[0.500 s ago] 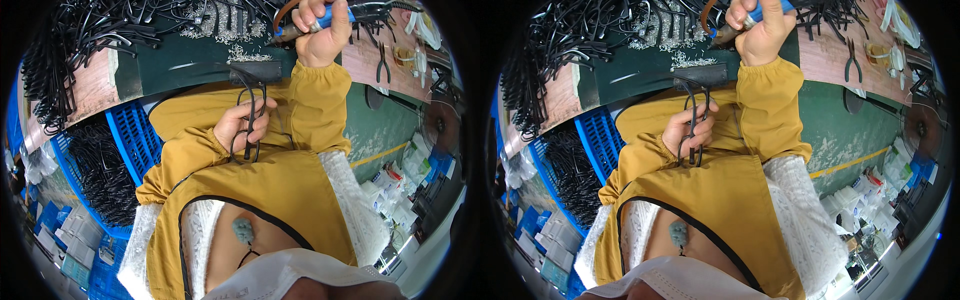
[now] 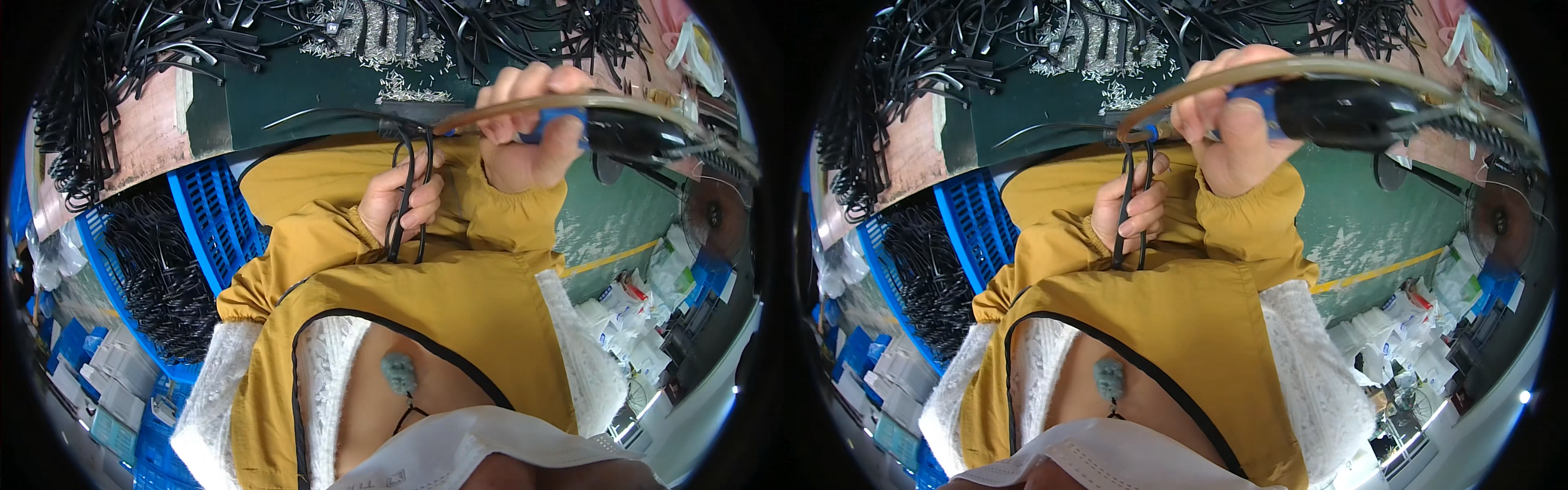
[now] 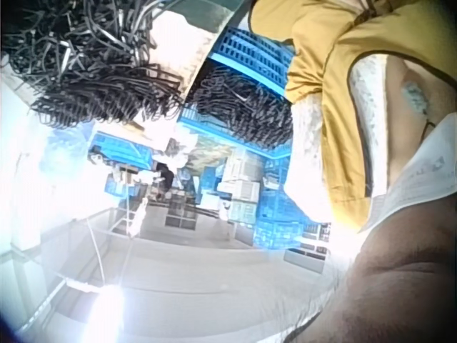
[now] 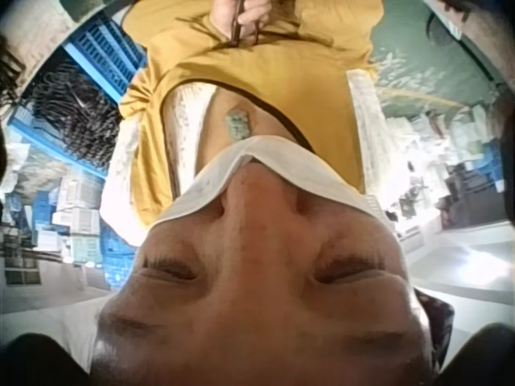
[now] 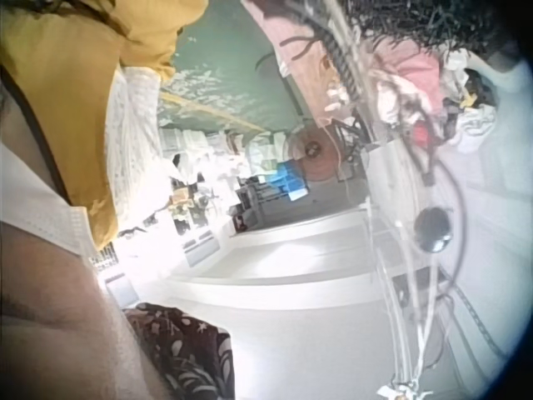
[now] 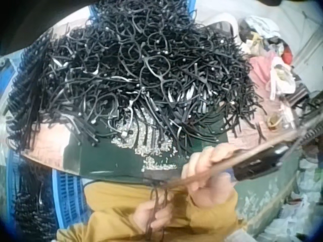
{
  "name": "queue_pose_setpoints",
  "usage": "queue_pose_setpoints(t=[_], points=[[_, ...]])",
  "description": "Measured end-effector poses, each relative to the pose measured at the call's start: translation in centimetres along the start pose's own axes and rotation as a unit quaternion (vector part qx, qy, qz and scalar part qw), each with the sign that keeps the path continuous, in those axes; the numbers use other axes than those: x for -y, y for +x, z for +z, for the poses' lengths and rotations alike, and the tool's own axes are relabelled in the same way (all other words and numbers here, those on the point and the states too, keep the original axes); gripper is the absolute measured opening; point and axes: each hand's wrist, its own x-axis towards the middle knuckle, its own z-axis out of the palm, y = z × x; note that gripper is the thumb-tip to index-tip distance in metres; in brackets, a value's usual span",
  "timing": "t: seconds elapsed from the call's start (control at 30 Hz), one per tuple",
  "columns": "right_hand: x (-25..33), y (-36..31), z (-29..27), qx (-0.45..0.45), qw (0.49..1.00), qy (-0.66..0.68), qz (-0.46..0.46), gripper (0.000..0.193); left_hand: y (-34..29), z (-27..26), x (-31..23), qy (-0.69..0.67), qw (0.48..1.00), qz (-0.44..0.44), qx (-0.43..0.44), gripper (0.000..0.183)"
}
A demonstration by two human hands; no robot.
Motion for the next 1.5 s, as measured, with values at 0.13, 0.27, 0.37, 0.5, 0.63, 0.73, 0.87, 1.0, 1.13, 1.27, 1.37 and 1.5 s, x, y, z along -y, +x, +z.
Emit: queue_pose_setpoints(t=[0.13, 0.27, 0.37, 0.5, 0.63, 0.73, 0.87, 1.0, 1.13, 1.27, 1.37, 1.5], points=[[0.2, -0.4, 1.0, -0.002, 0.999, -0.019, 0.035, 0.035, -0.2, 0.1, -0.1, -0.003, 1.0, 0.0, -0.013, 0.021], [-0.5, 0.0, 0.7, 0.042, 0.999, -0.018, 0.026, 0.028, -0.1, 0.0, -0.4, 0.029, 0.999, -0.007, 0.038, 0.025], [-1.4, -0.3, 0.4, 0.048, 0.998, -0.003, 0.029, 0.026, 0.1, -0.3, -0.8, 0.027, 0.997, -0.019, 0.069, 0.026], [-1.5, -0.3, -0.3, 0.063, 0.997, 0.015, 0.047, 0.027, 0.1, -0.2, -0.8, 0.036, 0.997, -0.011, 0.06, 0.026], [-1.4, 1.7, -1.7, 0.012, 0.999, 0.025, 0.041, 0.022, -0.2, 0.3, -1.0, 0.067, 0.998, -0.011, 0.005, 0.023], [-1.4, 3.4, -3.4, -0.064, 0.997, -0.038, -0.017, 0.026, -0.3, 0.5, -1.1, 0.076, 0.997, -0.011, -0.018, 0.02], [-2.6, 4.4, -5.1, -0.094, 0.992, -0.074, -0.045, 0.023, -0.2, 0.5, -1.0, 0.086, 0.996, -0.008, -0.021, 0.021], [-2.5, 4.7, -6.1, -0.091, 0.993, -0.055, -0.056, 0.023, -0.2, 0.7, -1.0, 0.052, 0.999, 0.001, -0.004, 0.025], [0.0, 2.3, -5.2, -0.123, 0.956, -0.264, -0.021, 0.029, -0.5, 1.5, -1.5, 0.073, 0.995, -0.019, -0.069, 0.026], [2.2, -3.4, -1.2, -0.102, 0.849, -0.516, -0.036, 0.025, -1.0, 3.1, -2.0, 0.112, 0.979, -0.05, -0.164, 0.028], [2.4, -5.0, 1.5, 0.156, 0.807, -0.562, 0.091, 0.019, -1.5, 4.6, -1.7, 0.193, 0.954, 0.003, -0.229, 0.032], [1.8, -3.4, 3.3, 0.286, 0.72, -0.615, 0.145, 0.02, -1.9, 5.8, -1.3, 0.251, 0.916, 0.072, -0.306, 0.03]])
